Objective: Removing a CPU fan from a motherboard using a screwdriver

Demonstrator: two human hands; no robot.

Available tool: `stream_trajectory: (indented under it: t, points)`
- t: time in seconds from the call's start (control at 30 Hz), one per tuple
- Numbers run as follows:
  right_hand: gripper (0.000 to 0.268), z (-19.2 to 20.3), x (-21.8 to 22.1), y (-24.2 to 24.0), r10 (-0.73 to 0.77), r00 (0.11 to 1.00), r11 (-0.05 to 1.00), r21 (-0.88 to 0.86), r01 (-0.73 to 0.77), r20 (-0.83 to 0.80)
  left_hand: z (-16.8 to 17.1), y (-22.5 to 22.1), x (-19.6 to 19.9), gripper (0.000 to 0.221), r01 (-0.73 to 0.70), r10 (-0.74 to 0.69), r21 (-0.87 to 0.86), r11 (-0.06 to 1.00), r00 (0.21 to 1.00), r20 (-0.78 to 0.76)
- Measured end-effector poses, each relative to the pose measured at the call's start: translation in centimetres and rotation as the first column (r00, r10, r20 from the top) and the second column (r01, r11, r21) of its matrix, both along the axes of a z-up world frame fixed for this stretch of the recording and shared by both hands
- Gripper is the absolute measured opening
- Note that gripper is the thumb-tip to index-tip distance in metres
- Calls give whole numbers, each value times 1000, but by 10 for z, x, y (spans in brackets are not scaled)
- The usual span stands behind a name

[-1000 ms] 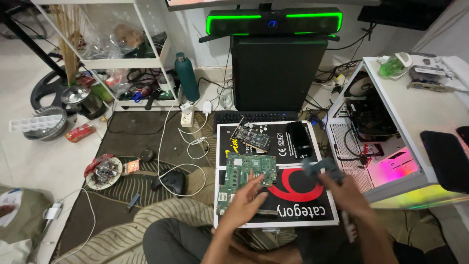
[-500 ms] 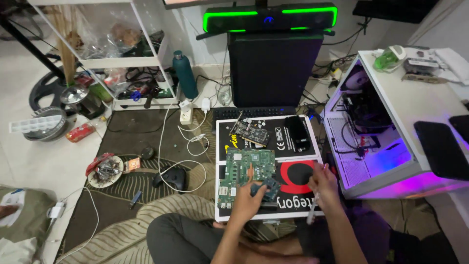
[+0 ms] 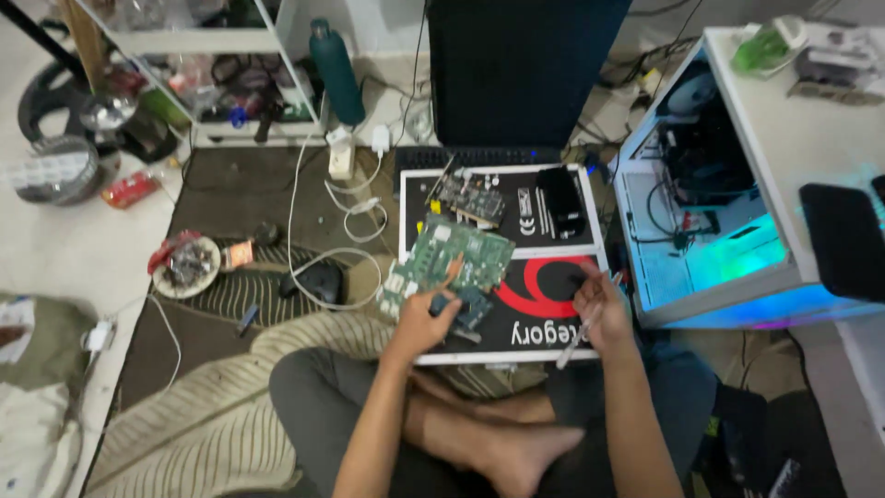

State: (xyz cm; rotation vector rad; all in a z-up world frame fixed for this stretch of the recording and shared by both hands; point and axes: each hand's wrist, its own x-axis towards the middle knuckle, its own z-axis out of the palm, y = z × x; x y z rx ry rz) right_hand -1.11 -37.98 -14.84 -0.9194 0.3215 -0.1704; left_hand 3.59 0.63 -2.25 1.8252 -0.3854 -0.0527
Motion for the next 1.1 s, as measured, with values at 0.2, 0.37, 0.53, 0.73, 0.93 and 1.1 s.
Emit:
stream_trajectory:
  t: [0.2,0.37,0.53,0.73,0.93,1.1]
  points:
    - [48,22,-8,9,-8,1000,1000,6,8,-5,-18,10,31,16,5,-4,16,1000,1000,-13]
    - [48,9,-6,6,-45,999,998,45,45,9,-12,17,61,10,81,-81,13,997,997,-20]
    - [51,-6,-1,1,-77,997,995,66,75,30,1,15,73,8,124,-124,-8,992,988,-86]
    - [50,43,-10,27,-115,992,985,137,108,44,6,-29,33,8,171,-157,-131,976,982,110]
    - [41,48,-14,23,-146,988,972,192,135,46,-26,-91,-14,18,196,-360,-444,874,876,-321]
    - [34,84,-25,48,-129,988,991,-13,131,86,14,-81,-20,42,312,-311,28,950,950,-39]
